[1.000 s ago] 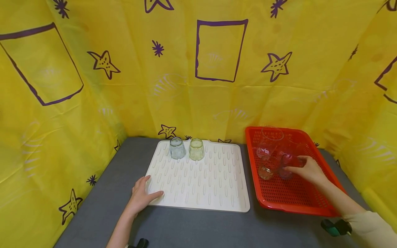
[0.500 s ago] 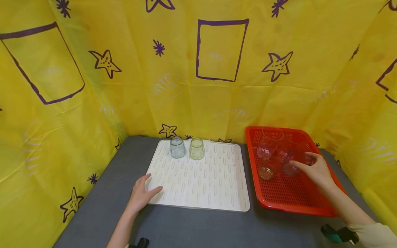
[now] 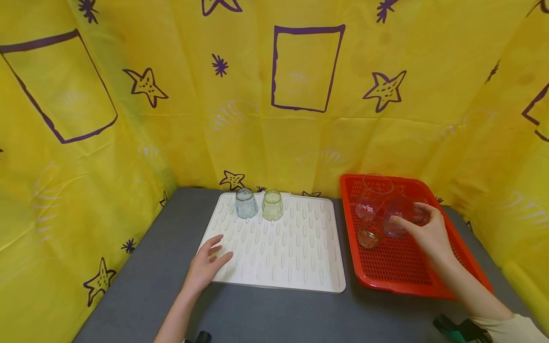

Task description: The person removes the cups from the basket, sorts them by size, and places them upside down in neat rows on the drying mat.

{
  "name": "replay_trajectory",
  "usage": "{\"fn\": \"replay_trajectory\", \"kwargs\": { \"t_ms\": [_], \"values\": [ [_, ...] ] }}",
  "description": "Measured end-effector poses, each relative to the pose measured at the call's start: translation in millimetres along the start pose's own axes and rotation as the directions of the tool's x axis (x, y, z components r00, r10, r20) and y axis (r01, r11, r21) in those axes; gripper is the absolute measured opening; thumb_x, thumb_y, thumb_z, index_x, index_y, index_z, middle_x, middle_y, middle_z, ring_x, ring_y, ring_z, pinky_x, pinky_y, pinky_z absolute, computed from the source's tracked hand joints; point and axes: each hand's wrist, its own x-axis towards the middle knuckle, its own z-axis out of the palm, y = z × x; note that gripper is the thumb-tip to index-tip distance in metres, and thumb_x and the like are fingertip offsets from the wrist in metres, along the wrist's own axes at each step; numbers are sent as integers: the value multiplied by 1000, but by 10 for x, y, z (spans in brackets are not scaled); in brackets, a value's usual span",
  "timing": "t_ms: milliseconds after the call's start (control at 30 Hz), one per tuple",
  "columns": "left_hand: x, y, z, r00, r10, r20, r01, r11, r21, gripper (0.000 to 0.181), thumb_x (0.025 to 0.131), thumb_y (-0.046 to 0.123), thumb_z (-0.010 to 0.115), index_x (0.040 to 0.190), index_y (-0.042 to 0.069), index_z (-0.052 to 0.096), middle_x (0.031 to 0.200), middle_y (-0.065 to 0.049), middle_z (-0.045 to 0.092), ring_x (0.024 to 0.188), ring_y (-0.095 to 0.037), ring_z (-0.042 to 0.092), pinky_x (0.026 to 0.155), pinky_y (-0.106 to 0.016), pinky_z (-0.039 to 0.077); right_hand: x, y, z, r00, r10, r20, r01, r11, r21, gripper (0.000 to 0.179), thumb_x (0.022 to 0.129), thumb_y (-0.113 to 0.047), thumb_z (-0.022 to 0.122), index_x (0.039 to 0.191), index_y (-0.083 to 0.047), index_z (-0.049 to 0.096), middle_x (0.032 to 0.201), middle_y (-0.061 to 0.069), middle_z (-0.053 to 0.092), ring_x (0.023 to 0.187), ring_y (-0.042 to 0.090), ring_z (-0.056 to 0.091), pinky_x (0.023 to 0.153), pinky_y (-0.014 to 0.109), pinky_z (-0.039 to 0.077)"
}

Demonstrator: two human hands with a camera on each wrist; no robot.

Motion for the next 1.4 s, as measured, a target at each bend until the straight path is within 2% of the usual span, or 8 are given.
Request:
{"fn": "replay_trajectory", "kwargs": {
  "t_ms": [133,367,633,700,833,1067,1233,1400],
  "values": [
    [-32,68,81,998,56,24,-53,991,-126,50,89,14,72,134,3,54,137,-18,53,121,-33,55,102,-47,42,-67,-107,63,999,-15,45,13,999,29,84,88,-40,71,146,0,25,129,10,35,105,22,38,69,17,44],
    [-101,203,249,989,133,70,-109,955,-277,40,88,9,72,126,5,60,125,-17,60,112,-32,59,90,-26,48,-185,-303,222,989,-41,142,33,998,57,81,91,-38,69,149,-5,23,140,15,36,109,19,42,75,15,45],
    [-137,401,503,972,185,142,-117,914,-388,39,88,4,71,125,2,59,121,-12,62,112,-39,57,90,-25,49,-308,-463,515,968,-69,241,15,976,218,80,88,-28,73,149,-10,23,142,16,37,114,28,46,74,30,56],
    [-138,447,557,966,191,175,-109,912,-396,42,87,5,71,127,3,58,123,-14,60,114,-41,56,90,-25,49,-338,-492,596,963,-72,259,12,974,227,80,87,-28,74,149,-12,25,141,17,37,112,29,47,75,32,55],
    [-132,535,648,949,211,234,-107,914,-390,49,87,7,72,132,6,54,127,-13,58,117,-39,54,94,-32,48,-404,-537,768,955,-105,277,45,976,214,76,86,-26,76,146,-13,32,134,15,41,112,27,45,82,27,50],
    [-116,639,753,923,278,266,-158,904,-397,59,85,11,75,138,9,48,132,-11,54,120,-33,54,99,-43,46,-497,-564,1051,930,-151,335,67,967,247,76,81,-20,78,144,-13,36,138,14,41,120,32,44,97,43,45],
    [-94,684,823,904,319,286,-199,904,-378,66,84,13,76,141,9,43,138,-9,50,124,-30,51,99,-40,46,-561,-550,1202,908,-211,362,110,953,281,75,79,-17,80,142,-15,39,135,15,43,116,32,49,94,37,48],
    [-94,704,888,892,319,321,-203,916,-346,73,82,15,78,144,15,40,143,-7,46,127,-27,49,101,-38,45,-606,-508,1312,884,-297,360,195,936,294,72,76,-15,81,139,-16,45,128,14,47,117,30,44,99,48,44]
  ]
}}
